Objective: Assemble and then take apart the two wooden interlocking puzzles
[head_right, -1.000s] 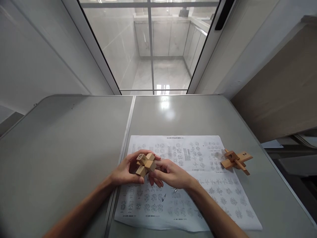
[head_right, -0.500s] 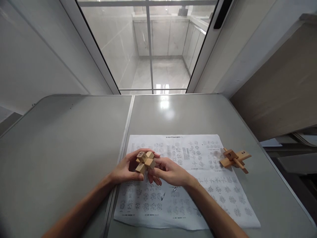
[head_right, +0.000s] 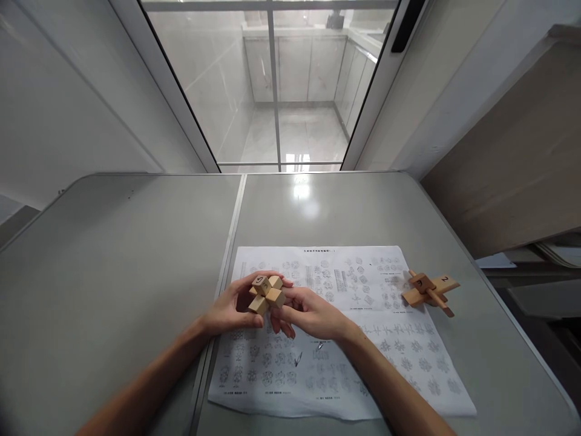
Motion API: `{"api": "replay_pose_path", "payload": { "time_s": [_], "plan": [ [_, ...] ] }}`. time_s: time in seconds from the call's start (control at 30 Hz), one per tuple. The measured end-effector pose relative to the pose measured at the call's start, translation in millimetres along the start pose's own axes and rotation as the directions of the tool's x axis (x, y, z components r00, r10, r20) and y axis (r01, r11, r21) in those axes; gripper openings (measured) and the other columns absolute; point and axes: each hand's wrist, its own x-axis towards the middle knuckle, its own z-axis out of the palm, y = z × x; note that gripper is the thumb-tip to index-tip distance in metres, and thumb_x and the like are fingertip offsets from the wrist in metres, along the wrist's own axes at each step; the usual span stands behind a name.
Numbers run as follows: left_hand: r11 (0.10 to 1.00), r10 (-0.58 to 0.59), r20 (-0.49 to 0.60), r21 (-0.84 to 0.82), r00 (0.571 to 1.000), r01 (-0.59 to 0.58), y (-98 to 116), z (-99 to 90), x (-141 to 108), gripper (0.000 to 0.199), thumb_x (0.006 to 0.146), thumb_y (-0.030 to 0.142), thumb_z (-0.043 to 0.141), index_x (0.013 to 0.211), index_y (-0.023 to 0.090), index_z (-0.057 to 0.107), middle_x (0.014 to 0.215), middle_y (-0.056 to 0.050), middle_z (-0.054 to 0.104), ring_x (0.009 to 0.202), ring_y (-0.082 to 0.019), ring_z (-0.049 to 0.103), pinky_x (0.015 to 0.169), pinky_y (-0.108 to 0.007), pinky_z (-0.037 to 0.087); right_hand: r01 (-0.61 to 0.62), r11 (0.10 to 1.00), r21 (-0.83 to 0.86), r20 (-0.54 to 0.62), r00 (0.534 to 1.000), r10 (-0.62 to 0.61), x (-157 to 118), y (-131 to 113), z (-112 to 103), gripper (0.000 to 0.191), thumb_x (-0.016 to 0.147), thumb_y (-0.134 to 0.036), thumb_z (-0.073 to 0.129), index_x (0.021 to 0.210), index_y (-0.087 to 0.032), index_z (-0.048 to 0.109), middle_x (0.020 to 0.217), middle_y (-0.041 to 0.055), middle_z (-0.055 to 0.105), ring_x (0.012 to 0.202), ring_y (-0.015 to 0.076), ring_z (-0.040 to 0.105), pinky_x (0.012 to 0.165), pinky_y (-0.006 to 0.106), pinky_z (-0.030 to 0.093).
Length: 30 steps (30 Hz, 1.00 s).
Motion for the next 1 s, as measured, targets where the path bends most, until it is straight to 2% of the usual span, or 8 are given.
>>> {"api": "replay_pose_path", "payload": {
  "time_s": [0.4,0.73,1.0],
  "plan": [
    [0.999,-0.010,-0.010,0.034,1.000,0.010,2.8,0.1,0.1,0.075,0.079,0.041,0.096,0.145,0.025,0.063,0.144,-0.015,0.069,0.124,-0.033,0.073,0.100,-0.038,0.061,-0.013,1.000,-0.021,-0.027,1.000,0.012,0.1,-0.8,0.1,0.040,0.109,-0.047,0.061,0.084,-0.016,0.069,0.071,0.0002,0.066,0.059,0.0108,0.061,0.061,0.024,0.050],
    [0.999,-0.014,-0.033,0.052,0.999,0.015,3.4,1.6,0.4,0.075,0.078,0.045,0.095,0.143,0.023,0.063,0.141,-0.016,0.071,0.119,-0.031,0.074,0.100,-0.039,0.060,-0.008,1.000,-0.014,-0.055,0.998,0.007,-1.1,1.9,1.2,0.040,0.109,-0.047,0.062,0.083,-0.016,0.068,0.072,0.0004,0.068,0.057,0.0097,0.060,0.058,0.023,0.049],
    [0.999,0.005,-0.053,0.055,0.999,-0.002,0.4,1.4,0.7,0.073,0.079,0.042,0.096,0.142,0.023,0.064,0.142,-0.016,0.070,0.122,-0.032,0.074,0.102,-0.040,0.061,-0.005,1.000,-0.005,-0.094,0.996,0.005,0.1,1.0,5.3,0.040,0.107,-0.048,0.064,0.081,-0.018,0.067,0.066,-0.0020,0.063,0.056,0.0108,0.058,0.057,0.024,0.050]
  ]
}}
